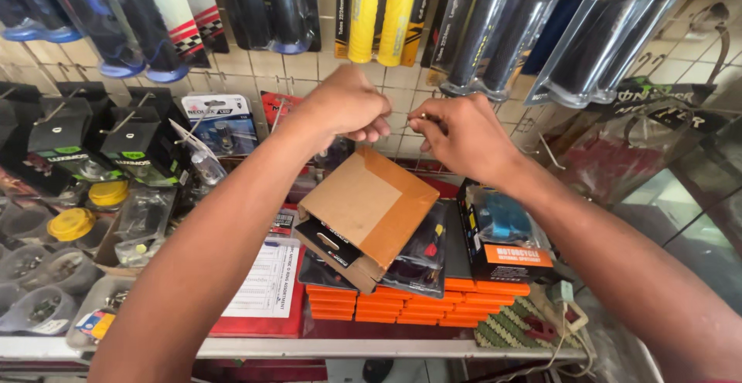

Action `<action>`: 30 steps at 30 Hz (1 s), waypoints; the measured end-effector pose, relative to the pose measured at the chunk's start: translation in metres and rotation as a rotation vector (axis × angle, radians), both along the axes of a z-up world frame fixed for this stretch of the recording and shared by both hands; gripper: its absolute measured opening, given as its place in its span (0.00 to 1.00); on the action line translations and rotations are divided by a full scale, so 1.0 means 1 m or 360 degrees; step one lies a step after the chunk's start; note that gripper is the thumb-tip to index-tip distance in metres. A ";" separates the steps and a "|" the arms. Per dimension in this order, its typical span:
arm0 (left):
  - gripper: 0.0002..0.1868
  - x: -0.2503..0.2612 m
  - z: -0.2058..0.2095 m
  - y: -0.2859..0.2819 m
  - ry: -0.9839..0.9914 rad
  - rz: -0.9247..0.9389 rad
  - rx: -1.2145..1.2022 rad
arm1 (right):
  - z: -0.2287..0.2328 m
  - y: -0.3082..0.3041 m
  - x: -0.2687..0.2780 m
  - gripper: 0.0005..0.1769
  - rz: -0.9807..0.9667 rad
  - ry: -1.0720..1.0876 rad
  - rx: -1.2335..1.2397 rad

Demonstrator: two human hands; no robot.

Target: The person takes various small packaged items from a display rack and places them onto a glass display counter.

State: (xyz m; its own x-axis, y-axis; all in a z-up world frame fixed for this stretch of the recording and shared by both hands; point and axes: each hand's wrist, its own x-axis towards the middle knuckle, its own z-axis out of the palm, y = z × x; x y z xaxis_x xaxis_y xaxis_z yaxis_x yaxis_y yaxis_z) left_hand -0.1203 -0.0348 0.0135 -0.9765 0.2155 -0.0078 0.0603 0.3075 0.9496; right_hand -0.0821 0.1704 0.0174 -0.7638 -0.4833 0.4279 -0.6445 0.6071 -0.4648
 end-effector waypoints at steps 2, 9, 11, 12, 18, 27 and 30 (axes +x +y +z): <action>0.15 0.013 0.007 -0.007 0.0247 0.0055 -0.0555 | -0.001 -0.008 -0.002 0.09 -0.0244 -0.0230 -0.0056; 0.21 0.030 -0.002 0.001 0.0694 0.0179 -0.1337 | 0.004 -0.019 0.002 0.09 -0.0488 0.0075 -0.0246; 0.21 0.027 -0.002 0.006 0.0720 0.0184 -0.1382 | 0.006 -0.017 0.005 0.08 -0.0456 0.0044 -0.0433; 0.21 0.025 0.000 0.009 0.0735 0.0188 -0.1404 | 0.007 -0.016 0.005 0.08 -0.0439 0.0032 -0.0526; 0.34 0.020 0.010 0.029 0.0540 0.0063 -0.1401 | 0.011 -0.001 0.002 0.07 -0.0290 -0.0037 -0.0903; 0.17 -0.016 -0.007 0.028 0.0843 0.0049 -0.1390 | 0.013 0.021 0.015 0.06 -0.0227 0.0215 -0.0229; 0.17 -0.037 -0.004 0.019 0.0926 -0.0117 -0.1460 | 0.013 0.028 0.017 0.11 0.0094 0.0285 0.0090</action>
State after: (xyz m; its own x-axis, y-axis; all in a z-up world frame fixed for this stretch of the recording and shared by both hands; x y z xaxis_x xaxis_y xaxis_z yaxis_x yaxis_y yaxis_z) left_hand -0.1577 -0.0159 0.0090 -0.8676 0.4217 0.2637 0.4738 0.8620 0.1802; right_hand -0.0652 0.1988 0.0305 -0.6474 -0.5521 0.5254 -0.7491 0.5878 -0.3054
